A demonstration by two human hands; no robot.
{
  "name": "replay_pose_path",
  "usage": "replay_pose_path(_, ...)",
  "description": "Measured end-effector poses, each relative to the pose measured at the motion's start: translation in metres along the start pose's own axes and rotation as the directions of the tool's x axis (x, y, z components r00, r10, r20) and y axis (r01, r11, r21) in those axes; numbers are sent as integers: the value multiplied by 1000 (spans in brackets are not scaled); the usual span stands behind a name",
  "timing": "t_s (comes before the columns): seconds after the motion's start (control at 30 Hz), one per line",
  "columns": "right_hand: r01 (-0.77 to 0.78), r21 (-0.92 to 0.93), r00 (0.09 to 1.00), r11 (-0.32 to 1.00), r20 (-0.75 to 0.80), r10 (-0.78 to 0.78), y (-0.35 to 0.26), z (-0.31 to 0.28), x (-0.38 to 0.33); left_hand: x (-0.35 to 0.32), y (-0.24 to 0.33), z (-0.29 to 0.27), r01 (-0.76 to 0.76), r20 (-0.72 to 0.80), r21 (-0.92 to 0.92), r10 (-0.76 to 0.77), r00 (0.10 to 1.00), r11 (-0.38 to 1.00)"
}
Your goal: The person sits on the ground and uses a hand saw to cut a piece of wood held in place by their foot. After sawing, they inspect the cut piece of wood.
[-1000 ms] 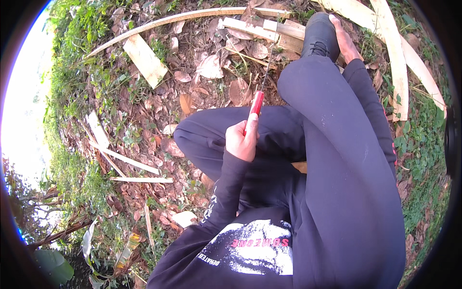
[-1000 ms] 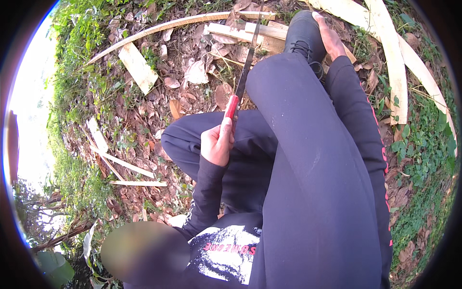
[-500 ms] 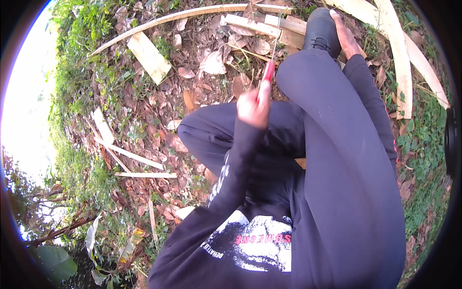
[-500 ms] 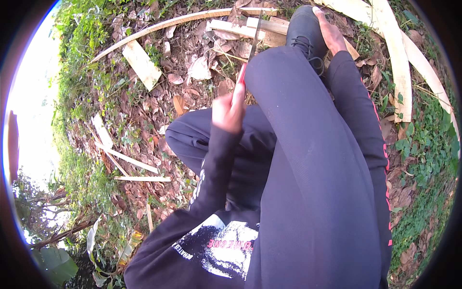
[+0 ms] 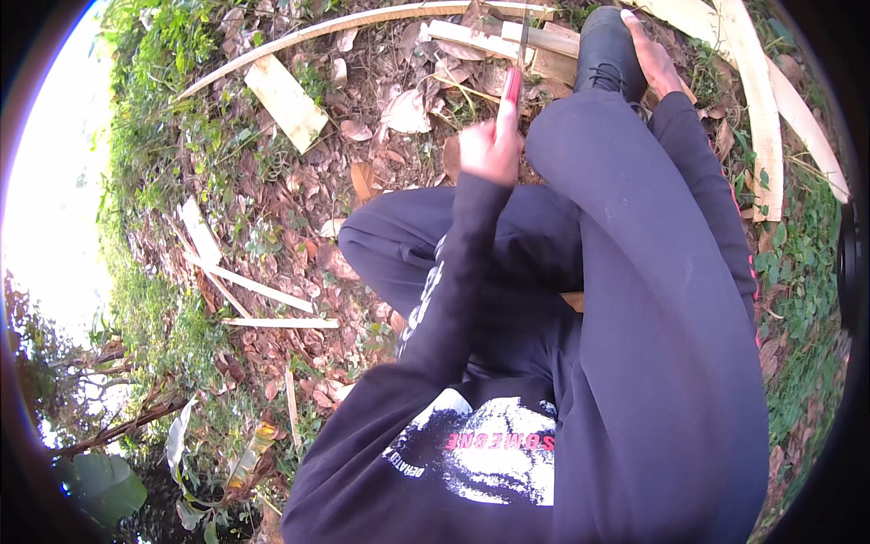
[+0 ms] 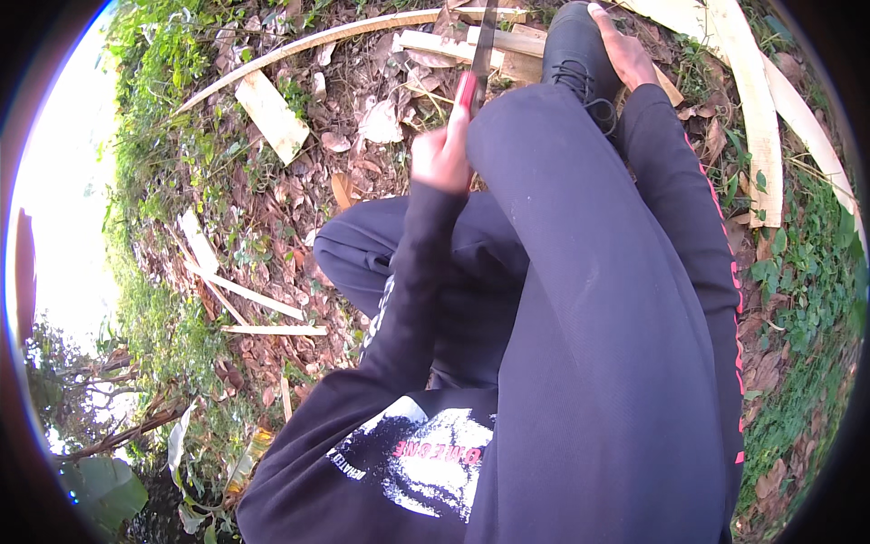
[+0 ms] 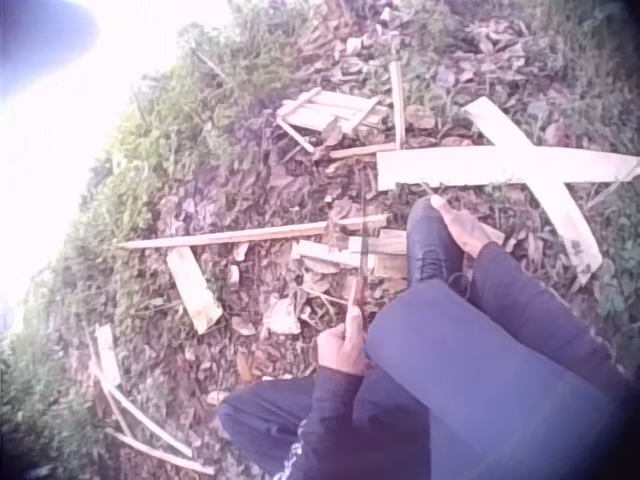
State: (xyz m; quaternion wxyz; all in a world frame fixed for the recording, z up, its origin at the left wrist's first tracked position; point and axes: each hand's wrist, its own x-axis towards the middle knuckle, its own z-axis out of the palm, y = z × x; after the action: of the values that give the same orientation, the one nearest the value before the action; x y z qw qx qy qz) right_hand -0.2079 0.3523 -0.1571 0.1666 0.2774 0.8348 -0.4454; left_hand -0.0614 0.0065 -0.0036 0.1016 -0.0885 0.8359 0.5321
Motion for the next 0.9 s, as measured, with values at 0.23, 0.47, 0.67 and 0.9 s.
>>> replay_pose_path(0.23,88,64,994,994,-73,-84,-2,-10,-5,-22,-4,4,173,21,-117,-171,985,978)
replay_pose_path(0.47,169,131,982,977,-105,-156,-12,12,-17,24,5,24,13,-103,2,-13,995,1000)
replay_pose_path(0.67,106,7,994,994,-31,-106,-6,-12,-11,-23,10,9,125,-2,-98,-126,992,987)
replay_pose_path(0.9,155,58,984,986,-96,-149,-55,-5,-69,-30,-9,20,75,-38,-246,-86,996,966)
